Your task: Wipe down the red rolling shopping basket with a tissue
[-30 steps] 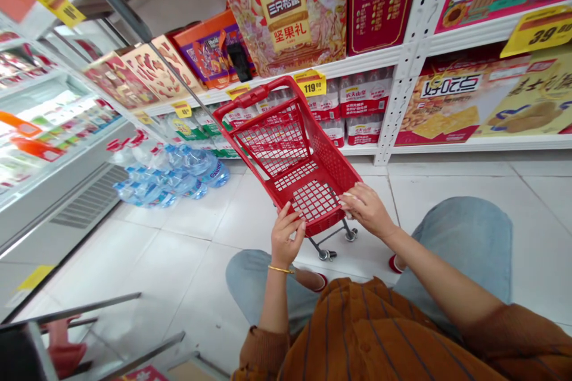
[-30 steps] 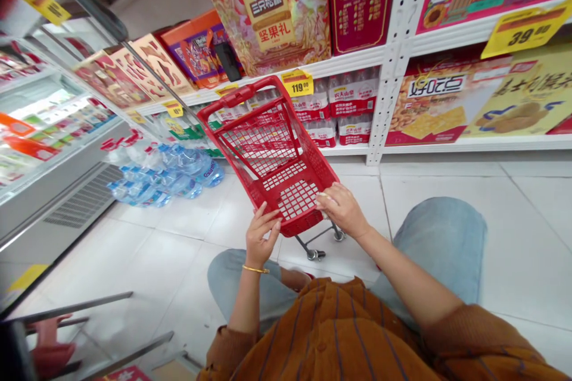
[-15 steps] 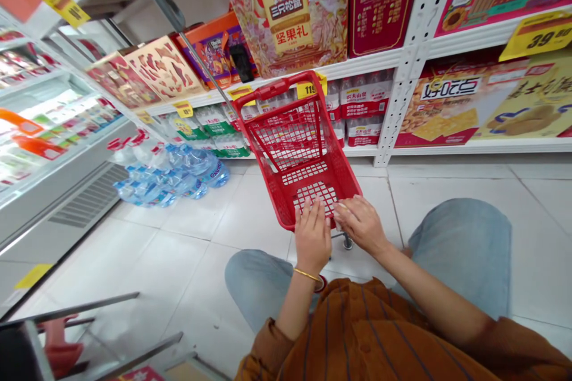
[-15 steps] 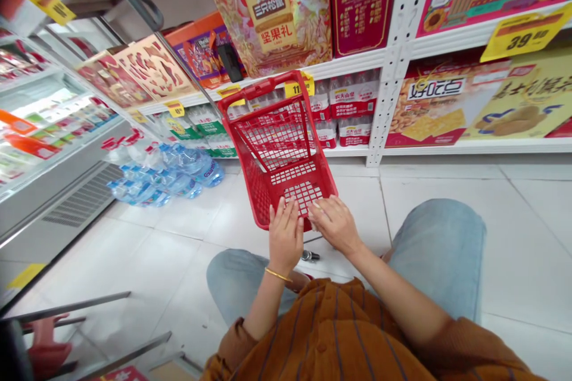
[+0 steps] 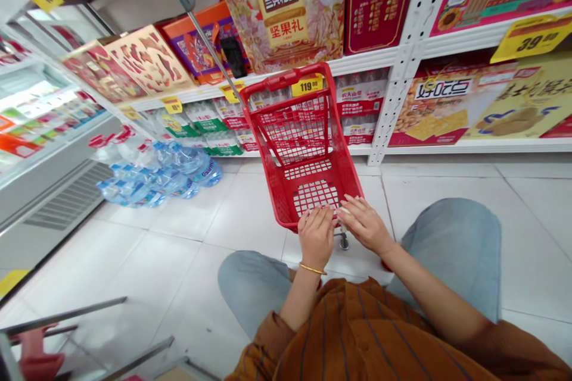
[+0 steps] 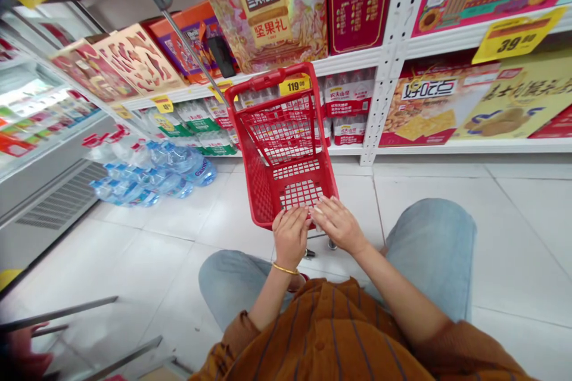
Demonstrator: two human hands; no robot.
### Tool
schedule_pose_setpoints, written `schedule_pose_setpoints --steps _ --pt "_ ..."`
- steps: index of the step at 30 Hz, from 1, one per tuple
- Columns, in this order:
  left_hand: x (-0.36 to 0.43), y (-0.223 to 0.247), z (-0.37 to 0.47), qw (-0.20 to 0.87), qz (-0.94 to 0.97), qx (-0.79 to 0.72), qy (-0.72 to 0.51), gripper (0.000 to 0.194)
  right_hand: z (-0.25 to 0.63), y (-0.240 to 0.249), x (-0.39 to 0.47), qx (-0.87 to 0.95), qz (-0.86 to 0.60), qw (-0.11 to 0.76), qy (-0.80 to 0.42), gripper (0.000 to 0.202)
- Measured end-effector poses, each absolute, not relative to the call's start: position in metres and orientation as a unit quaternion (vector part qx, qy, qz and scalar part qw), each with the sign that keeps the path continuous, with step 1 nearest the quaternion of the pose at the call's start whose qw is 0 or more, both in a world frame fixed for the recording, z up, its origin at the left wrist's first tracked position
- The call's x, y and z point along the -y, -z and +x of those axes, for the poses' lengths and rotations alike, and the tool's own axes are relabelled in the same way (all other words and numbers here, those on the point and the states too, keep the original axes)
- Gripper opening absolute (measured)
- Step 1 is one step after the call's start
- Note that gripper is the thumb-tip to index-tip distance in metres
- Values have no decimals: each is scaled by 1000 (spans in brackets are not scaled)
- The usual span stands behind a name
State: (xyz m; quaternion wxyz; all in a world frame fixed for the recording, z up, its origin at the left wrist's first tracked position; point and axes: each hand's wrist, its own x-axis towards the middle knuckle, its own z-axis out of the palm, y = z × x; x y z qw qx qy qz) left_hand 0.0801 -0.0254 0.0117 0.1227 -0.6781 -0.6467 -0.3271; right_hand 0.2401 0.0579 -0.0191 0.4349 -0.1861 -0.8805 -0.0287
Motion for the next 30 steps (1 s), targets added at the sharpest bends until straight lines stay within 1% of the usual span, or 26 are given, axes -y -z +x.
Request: schedule_pose_setpoints --steps 9,13,20,26,30 --pt "21 -13 83 103 -674 656 323 27 252 22 -68 891 -178 418 17 37" --pt "21 -14 83 104 -675 655 324 27 256 18 -70 883 -187 429 -12 36" --pt "23 -17 85 100 -677 650 330 26 257 7 -74 864 -178 466 -69 39" --pt "21 -18 87 97 -672 645 350 25 254 8 -79 842 -227 473 -123 34" --pt "19 -16 88 94 -669 647 353 25 246 4 -85 808 -281 497 -144 30"
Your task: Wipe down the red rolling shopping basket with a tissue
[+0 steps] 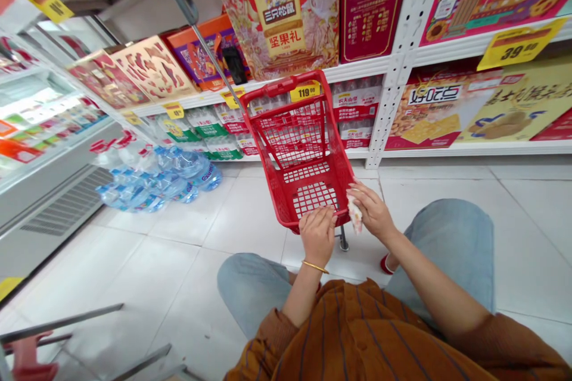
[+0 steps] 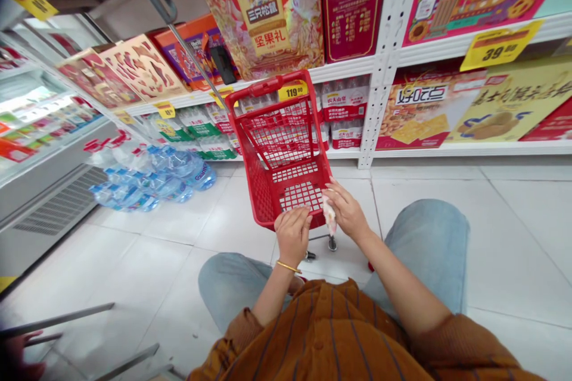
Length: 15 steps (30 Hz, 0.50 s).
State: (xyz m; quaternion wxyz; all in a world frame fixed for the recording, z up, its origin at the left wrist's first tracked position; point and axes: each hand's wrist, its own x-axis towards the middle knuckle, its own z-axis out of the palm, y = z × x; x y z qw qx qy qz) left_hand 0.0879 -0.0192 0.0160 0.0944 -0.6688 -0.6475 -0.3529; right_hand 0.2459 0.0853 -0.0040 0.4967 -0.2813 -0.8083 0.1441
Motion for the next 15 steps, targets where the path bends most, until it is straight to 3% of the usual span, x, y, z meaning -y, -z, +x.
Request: schedule_pose_setpoints --steps 9,15 --pt "11 -11 93 110 -674 658 317 28 220 -6 -104 728 -363 565 -137 27" --pt "3 -7 95 133 -668 666 303 29 217 0 -90 744 -341 557 -145 29"
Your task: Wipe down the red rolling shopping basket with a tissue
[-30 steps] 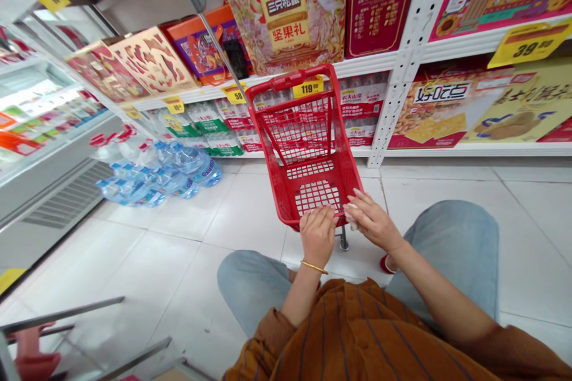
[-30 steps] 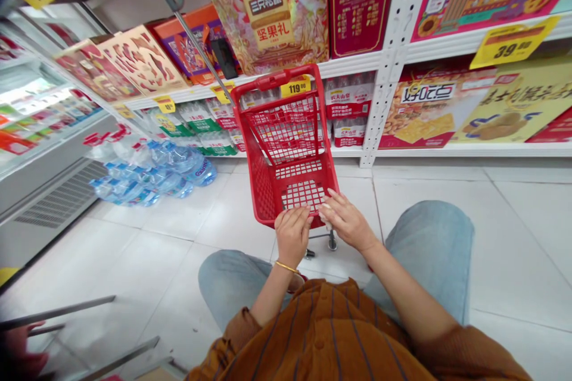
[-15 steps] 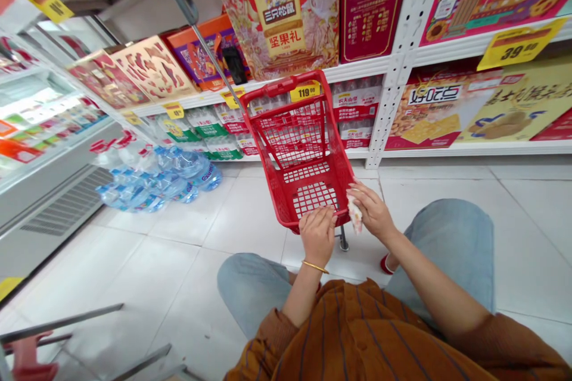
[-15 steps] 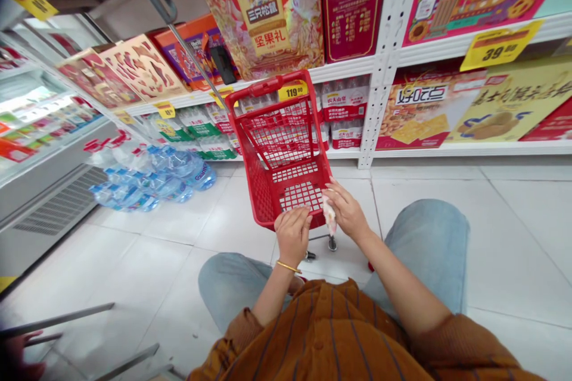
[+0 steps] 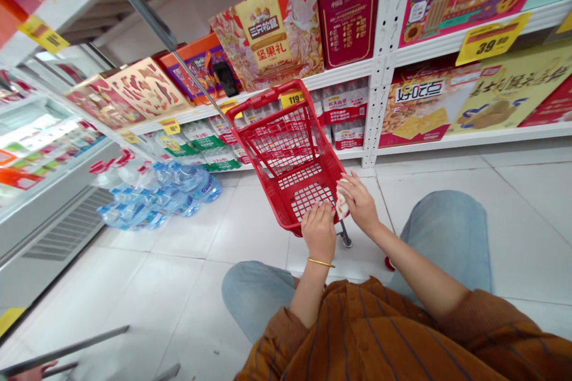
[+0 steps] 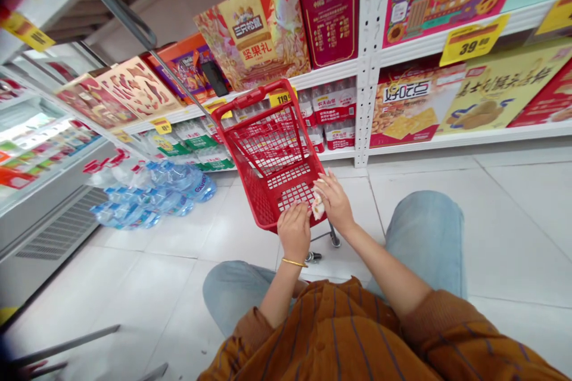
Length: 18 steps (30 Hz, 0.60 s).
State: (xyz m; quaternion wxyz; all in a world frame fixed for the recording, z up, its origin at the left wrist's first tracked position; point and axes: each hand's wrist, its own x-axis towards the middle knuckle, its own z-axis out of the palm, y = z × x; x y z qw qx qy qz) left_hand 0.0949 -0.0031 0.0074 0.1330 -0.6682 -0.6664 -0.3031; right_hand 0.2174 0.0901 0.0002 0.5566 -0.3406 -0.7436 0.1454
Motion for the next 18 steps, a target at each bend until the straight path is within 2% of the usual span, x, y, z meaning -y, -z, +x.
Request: schedule_pose_setpoints --steps 11,18 --pt "-4 -9 92 134 -685 664 269 29 233 23 -53 761 -294 561 -143 35" --pt "-17 -14 106 136 -683 680 230 25 215 32 -54 646 -430 609 -163 36"
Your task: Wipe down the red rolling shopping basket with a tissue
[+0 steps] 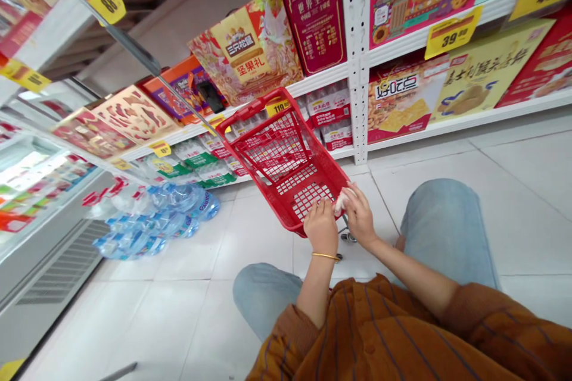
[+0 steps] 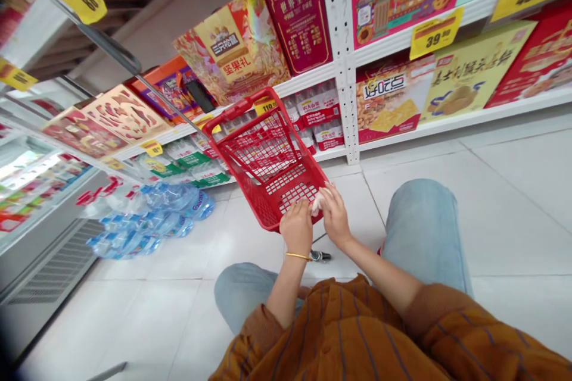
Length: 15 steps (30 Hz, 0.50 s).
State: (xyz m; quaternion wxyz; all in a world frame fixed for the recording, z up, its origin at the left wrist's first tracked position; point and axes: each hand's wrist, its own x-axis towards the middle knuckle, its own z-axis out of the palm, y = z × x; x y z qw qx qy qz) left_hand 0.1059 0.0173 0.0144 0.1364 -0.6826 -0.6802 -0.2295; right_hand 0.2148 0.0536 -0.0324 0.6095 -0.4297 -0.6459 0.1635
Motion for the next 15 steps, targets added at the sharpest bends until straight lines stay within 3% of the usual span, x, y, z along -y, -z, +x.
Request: schedule_pose_setpoints --steps 6,11,15 --pt "-27 -23 123 121 -691 685 198 27 202 36 -67 629 -444 622 -143 53" --pt "-30 -33 118 93 -728 666 136 31 204 45 -79 611 -443 641 -140 45" --pt "-38 -56 104 49 -776 629 9 37 203 53 -89 606 -441 648 -137 47"
